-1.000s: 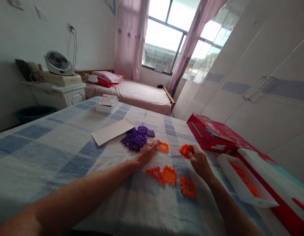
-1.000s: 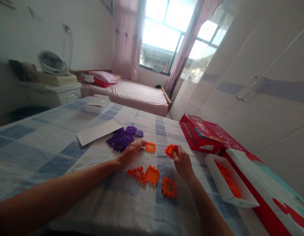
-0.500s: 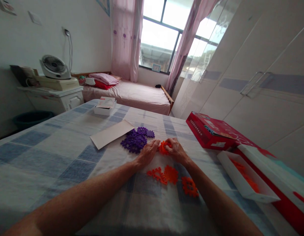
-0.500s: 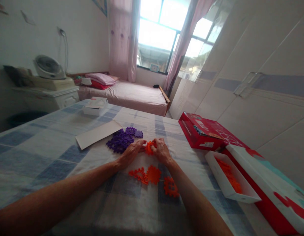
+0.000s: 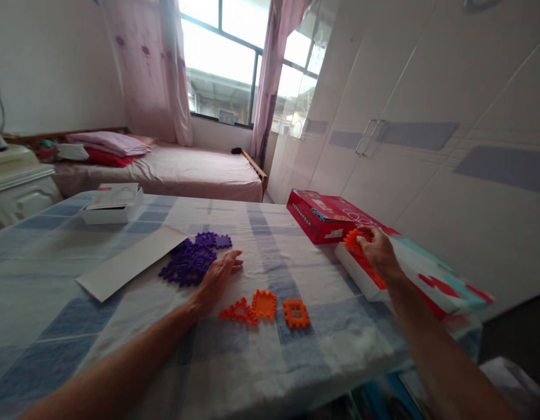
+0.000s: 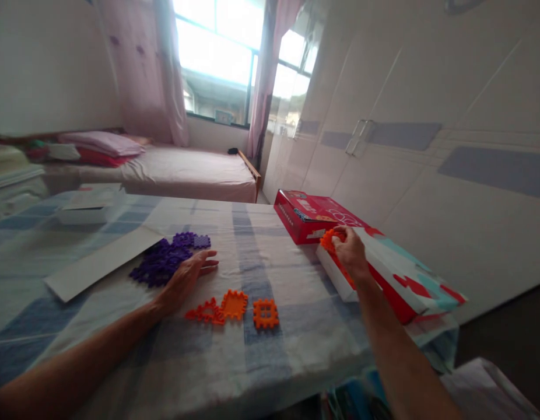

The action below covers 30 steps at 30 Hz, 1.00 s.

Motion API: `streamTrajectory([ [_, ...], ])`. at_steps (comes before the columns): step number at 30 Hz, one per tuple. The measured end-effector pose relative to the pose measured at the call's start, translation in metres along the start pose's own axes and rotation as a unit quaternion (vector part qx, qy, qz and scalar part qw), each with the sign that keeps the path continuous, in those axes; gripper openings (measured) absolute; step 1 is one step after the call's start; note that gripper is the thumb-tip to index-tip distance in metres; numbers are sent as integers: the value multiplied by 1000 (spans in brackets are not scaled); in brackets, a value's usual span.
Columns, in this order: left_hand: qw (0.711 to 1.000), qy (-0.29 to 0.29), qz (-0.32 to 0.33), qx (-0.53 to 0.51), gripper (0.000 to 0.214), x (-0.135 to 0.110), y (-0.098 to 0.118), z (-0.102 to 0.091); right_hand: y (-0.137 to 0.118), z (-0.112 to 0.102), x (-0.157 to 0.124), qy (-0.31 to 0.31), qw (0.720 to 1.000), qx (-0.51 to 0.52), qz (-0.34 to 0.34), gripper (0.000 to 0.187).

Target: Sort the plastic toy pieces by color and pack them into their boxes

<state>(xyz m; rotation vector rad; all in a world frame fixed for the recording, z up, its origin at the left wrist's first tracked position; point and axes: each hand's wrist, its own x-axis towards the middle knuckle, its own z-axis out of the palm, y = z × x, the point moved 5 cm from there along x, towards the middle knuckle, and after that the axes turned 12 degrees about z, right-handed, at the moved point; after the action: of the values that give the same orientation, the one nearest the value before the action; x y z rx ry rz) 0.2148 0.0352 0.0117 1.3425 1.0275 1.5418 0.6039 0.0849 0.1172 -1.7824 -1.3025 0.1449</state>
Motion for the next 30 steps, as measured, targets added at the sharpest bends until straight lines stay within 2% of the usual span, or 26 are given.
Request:
streamTrajectory([
  [2,1000,1,-3,-3,68,-1,1,0,30,-14,18,10,998,-57,33,31],
  [5,1000,2,-4,-4,68,-1,2,0,60,-16,28,-37,992,-116,40,31],
  [7,1000,2,-1,-4,68,0,0,-1,68,-13,27,-46,988,-149,9,32],
  [9,1000,0,3,-4,66,0,-2,-2,68,-14,21,-18,983,-182,-17,33],
  [12,1000,-1,3,-1,65,0,-3,-2,47,-13,0,28,979,-196,-55,31],
  [14,1000,0,3,-3,66,0,-4,-2,21,-5,-25,-2,984,-156,-90,31],
  [15,1000,-1,4,-5,67,0,-4,-1,7,2,-41,-51,985,-125,-104,31],
  [17,1000,-5,6,-5,67,1,-3,0,-20,22,-79,-207,968,-75,-118,31],
  [19,1000,-6,10,-2,66,2,-3,0,-42,40,-121,-344,925,-76,-145,35],
  [21,1000,-4,12,1,64,2,-3,0,-56,52,-154,-408,888,-103,-186,42],
  [24,1000,-2,11,3,62,1,-2,0,-62,62,-179,-413,868,-151,-229,47],
  [30,1000,-4,16,1,59,1,-3,1,-59,61,-181,-381,884,-170,-212,29],
])
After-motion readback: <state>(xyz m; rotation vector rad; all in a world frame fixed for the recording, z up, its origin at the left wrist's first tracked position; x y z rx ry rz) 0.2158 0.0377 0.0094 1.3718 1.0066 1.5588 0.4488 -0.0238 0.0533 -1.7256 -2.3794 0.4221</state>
